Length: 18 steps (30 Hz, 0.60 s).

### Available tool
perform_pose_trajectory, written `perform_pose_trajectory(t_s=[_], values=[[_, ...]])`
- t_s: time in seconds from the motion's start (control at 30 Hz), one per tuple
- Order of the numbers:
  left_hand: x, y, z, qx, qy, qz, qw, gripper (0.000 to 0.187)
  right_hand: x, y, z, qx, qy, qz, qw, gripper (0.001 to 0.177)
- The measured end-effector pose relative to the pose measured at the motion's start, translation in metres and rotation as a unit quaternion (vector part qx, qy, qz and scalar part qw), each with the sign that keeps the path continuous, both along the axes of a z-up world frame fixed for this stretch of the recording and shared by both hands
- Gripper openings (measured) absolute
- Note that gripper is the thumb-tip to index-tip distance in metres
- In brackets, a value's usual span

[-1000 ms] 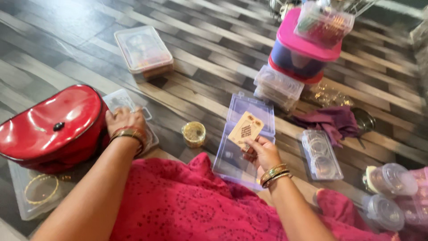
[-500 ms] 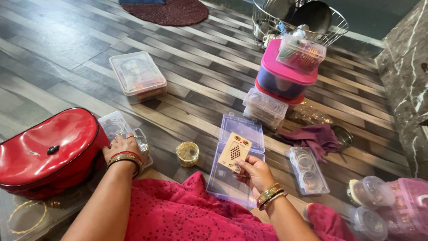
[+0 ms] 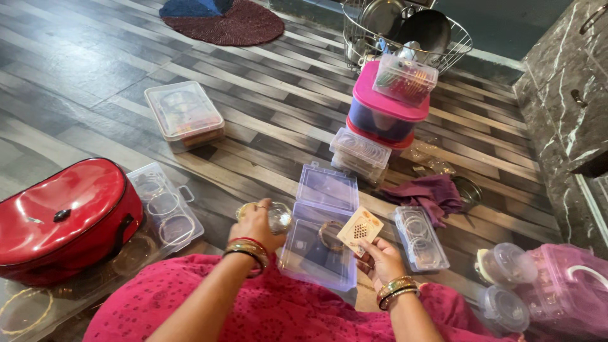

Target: The person sits on the floor and organizes various bangles and jewelry into clear plastic containers. They open containers, remove bangles, inspect them, and place them into different compartments or containers.

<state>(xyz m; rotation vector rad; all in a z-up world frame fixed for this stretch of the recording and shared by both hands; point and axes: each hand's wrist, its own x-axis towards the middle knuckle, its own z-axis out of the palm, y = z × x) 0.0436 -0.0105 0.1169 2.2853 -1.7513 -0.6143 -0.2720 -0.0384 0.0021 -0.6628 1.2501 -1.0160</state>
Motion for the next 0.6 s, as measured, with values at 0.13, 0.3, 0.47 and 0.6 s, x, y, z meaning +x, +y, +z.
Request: perform_pose_trajectory(t_s=[0.13,0.3,0.47,0.6], values=[[-0.041,0.005,-0.005,0.013,0.005,-0.031,0.999,0.085,-0.007,-0.006,0.004,0.015,0.003,-0.043,0.999,0.011],[-0.071,0.015,-0.029,-0.039,-0.11,-0.101,0.988,0.072,-0.014,-0.006,0.006,0.0,-0.011,-0.058,0.998,0.01],[-0.078,0.001,-0.047,-0.04,-0.192,-0.158,0.968,0.061,-0.015,-0.009,0.007,-0.01,-0.016,-0.058,0.998,0.011],[-0.082,-0.012,-0.057,-0.021,-0.219,-0.168,0.961,0.049,-0.012,-0.011,0.009,-0.009,-0.017,-0.063,0.998,0.012]])
